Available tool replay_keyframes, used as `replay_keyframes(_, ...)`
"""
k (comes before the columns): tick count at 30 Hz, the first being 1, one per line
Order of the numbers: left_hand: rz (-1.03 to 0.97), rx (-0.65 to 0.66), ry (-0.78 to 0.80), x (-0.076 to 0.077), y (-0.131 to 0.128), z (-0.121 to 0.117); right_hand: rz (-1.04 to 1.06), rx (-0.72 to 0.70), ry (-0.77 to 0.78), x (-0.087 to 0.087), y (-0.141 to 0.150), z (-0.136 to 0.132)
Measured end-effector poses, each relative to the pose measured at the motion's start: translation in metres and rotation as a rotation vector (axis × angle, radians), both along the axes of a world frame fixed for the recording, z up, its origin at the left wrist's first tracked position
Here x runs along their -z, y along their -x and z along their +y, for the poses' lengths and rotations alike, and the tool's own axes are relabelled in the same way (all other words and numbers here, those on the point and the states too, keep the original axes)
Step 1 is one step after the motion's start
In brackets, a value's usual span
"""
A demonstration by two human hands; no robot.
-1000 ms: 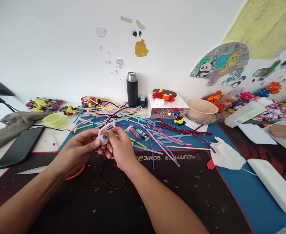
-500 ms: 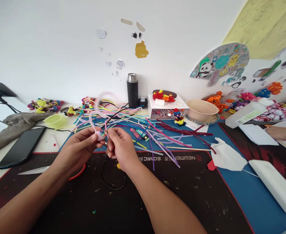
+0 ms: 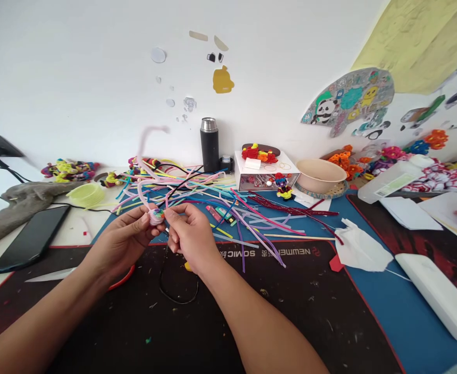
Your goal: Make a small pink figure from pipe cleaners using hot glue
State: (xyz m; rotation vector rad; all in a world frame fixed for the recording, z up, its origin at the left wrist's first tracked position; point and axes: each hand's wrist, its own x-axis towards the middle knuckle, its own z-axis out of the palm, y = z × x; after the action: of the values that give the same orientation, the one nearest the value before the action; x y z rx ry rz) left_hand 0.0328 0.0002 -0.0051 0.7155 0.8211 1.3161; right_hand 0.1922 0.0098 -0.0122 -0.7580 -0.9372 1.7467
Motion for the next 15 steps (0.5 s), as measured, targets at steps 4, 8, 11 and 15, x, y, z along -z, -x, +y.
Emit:
replay_keyframes(4,-0.044,0.009,0.041,-0.0004,-0.0002,0.0005,-0.007,0.01,-0.002,-0.0022,0.0,-0.0003)
replay_keyframes(8,-0.019,-0.005,0.053,0.0008,-0.0015,0.0,-0.005,0.025,0.021,-0.0013,0.0007,0.0008)
replay_keyframes(11,0.001,-0.027,0.042,0.0028,-0.0013,0.0002,-0.014,0.03,0.027,-0.0005,0.0008,0.0011)
replay_keyframes(15,-0.011,-0.034,0.027,0.0027,0.0002,0.0007,-0.036,0.007,0.027,-0.0011,0.0006,0.0001)
